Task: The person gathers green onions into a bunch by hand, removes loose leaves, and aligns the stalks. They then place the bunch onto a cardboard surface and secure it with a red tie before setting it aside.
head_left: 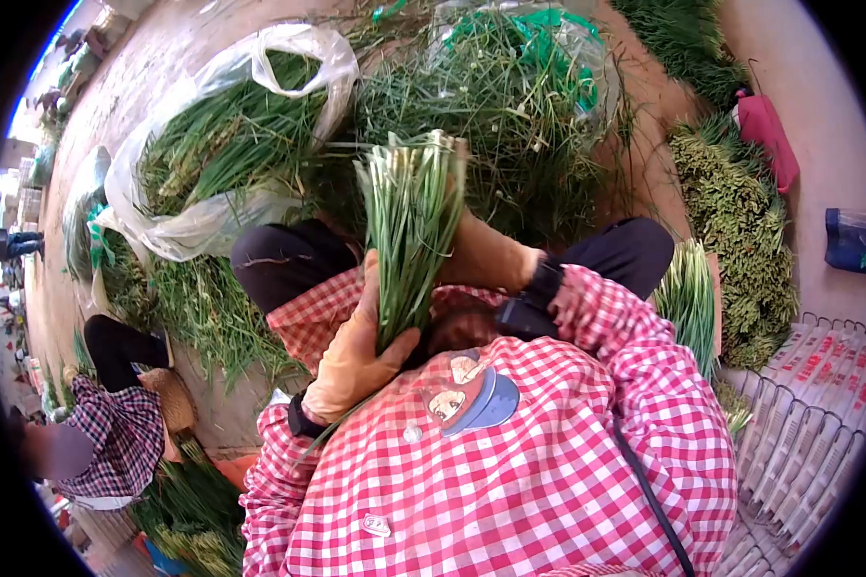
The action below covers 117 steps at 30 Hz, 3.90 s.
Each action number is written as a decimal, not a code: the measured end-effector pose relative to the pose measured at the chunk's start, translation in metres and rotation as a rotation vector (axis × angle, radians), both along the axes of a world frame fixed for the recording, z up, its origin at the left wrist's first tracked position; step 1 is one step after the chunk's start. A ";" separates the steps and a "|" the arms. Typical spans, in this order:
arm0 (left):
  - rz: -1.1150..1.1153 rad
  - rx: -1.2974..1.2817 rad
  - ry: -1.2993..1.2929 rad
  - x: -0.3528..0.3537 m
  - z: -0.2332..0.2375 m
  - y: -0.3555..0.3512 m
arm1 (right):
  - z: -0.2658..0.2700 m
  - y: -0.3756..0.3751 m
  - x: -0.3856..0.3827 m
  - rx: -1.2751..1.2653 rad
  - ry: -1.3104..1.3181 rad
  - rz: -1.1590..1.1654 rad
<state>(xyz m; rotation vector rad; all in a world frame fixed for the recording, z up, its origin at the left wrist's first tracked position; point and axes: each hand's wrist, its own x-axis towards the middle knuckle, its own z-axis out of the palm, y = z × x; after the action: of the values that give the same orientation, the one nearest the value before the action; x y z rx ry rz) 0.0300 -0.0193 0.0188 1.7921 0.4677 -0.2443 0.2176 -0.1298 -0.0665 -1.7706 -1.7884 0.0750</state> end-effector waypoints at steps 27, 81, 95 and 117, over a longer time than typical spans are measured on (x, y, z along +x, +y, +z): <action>0.419 -0.514 0.015 -0.040 -0.002 0.033 | 0.102 -0.016 -0.001 -0.137 1.020 -0.297; 0.367 0.092 -0.337 -0.161 -0.142 0.042 | 0.056 -0.016 0.124 0.392 -0.355 -0.626; 0.487 -0.393 -0.019 -0.076 -0.027 0.002 | 0.077 0.012 0.042 -0.355 0.170 -0.274; 0.638 -0.602 -0.223 -0.166 -0.247 0.085 | 0.053 -0.058 0.051 0.227 0.971 -0.720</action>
<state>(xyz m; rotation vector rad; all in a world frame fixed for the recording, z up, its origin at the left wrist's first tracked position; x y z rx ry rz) -0.1355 0.0657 -0.2282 1.0033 0.6922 0.2417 0.2682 -0.1876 -0.0133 -1.6639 -0.4319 0.3476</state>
